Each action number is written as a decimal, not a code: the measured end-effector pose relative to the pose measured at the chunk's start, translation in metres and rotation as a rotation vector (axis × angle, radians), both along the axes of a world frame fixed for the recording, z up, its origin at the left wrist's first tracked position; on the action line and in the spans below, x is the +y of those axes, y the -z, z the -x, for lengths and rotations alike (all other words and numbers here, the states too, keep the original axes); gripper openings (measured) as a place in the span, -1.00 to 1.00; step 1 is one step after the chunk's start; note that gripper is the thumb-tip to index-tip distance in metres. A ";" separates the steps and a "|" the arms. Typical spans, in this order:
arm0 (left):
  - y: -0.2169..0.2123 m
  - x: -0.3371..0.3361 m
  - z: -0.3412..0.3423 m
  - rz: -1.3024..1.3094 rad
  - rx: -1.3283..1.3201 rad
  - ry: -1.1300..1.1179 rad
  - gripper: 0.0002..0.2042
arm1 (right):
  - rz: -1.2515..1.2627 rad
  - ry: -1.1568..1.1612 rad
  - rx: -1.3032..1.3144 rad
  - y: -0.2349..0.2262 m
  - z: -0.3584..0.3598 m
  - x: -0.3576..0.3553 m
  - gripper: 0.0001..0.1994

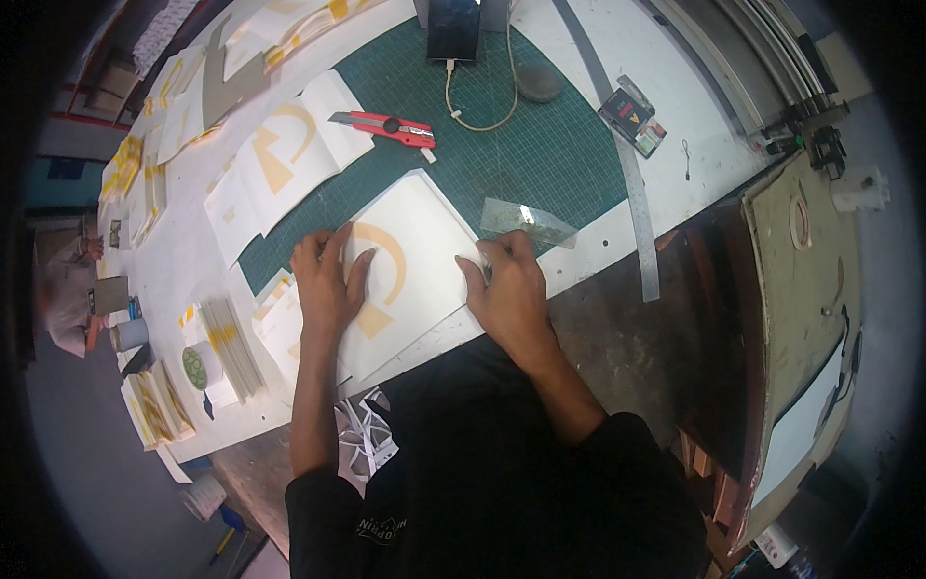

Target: The person assembles paper products by folding white sheets with yellow printed designs. They use a red utility knife to trim edges and a clear plastic scraper to smooth the folds on a green cutting mat. The person handles the sheets one at a time, stacking the finished items.

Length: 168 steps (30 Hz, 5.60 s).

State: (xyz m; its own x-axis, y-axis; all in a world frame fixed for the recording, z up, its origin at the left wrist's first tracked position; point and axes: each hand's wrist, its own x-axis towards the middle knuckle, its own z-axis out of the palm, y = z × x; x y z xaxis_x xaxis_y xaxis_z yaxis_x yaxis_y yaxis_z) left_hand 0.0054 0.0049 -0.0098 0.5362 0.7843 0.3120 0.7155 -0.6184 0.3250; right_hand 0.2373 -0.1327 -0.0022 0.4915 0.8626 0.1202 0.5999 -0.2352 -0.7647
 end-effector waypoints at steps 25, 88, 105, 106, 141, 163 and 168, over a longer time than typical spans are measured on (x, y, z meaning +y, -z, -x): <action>0.000 0.000 0.000 -0.001 -0.008 0.001 -0.54 | 0.035 0.004 0.271 -0.001 -0.018 0.007 -0.80; 0.005 0.005 0.009 -0.162 0.135 0.327 -0.67 | 0.301 -0.375 0.261 -0.004 -0.057 0.069 -0.69; -0.011 -0.029 0.021 0.112 0.394 0.313 -0.16 | 0.365 -0.332 0.044 -0.017 -0.037 0.065 -0.76; -0.012 -0.028 0.020 0.136 0.405 0.320 -0.16 | 0.322 -0.334 -0.037 -0.015 -0.032 0.063 -0.76; -0.013 -0.028 0.018 0.138 0.445 0.306 -0.16 | 0.094 -0.305 -0.039 0.005 -0.038 0.042 -0.80; -0.020 -0.030 0.014 0.148 0.490 0.298 -0.15 | -0.101 -0.166 -0.441 0.021 0.000 0.001 -0.62; -0.037 -0.029 0.008 0.217 0.498 0.318 -0.12 | -0.112 -0.143 -0.388 0.019 -0.001 0.001 -0.62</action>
